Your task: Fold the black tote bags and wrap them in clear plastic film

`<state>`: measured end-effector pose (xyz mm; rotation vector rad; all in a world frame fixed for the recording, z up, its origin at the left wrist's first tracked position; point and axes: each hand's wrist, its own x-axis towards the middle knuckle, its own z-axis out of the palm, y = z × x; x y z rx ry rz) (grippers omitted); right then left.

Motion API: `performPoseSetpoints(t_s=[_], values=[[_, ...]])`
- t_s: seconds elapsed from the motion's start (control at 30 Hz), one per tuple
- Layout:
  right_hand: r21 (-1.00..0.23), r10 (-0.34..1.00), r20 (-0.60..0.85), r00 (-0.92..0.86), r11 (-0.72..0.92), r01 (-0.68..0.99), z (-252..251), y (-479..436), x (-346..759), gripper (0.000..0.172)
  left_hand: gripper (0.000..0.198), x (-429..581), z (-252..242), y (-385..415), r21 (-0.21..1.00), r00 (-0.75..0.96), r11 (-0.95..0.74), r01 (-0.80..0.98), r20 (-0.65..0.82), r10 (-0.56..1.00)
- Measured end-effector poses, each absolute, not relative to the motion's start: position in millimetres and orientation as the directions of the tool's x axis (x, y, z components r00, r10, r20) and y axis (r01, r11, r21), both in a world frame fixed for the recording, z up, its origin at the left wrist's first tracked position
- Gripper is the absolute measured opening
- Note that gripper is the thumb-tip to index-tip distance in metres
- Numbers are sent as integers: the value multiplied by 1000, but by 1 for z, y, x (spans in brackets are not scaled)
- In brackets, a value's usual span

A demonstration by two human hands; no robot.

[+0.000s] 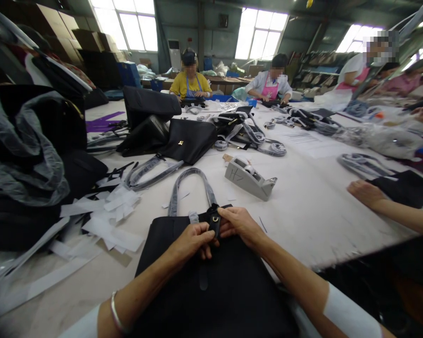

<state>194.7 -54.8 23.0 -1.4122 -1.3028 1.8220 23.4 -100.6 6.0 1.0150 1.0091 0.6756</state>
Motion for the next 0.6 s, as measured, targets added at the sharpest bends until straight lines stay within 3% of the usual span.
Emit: performPoseSetpoints(t_s=[0.1, 0.17, 0.27, 0.33, 0.43, 0.6], values=[[-875, 804, -463, -375, -483, 45, 21, -68, 197, 41, 19, 28, 6, -101, 931, 426, 335, 142, -363, 828], [-885, 832, -453, -320, -464, 46, 20, -74, 197, 41, 22, 24, 10, -96, 940, 417, 213, 265, -311, 854], [-880, 832, -472, -292, -461, 111, 21, -77, 196, 43, 32, 14, 17, -83, 923, 274, 110, 368, -221, 936], [-877, 818, -481, -315, -459, 144, 21, -77, 195, 45, 36, 10, 19, -74, 919, 241, 199, 340, -290, 926], [-879, 813, -476, -335, -447, 163, 21, -79, 192, 45, 29, 12, 18, -65, 899, 339, 360, 249, -429, 837], [-866, 792, -501, -349, -458, 201, 20, -87, 187, 40, 21, 33, 10, -62, 867, 330, 495, 59, -485, 810]])
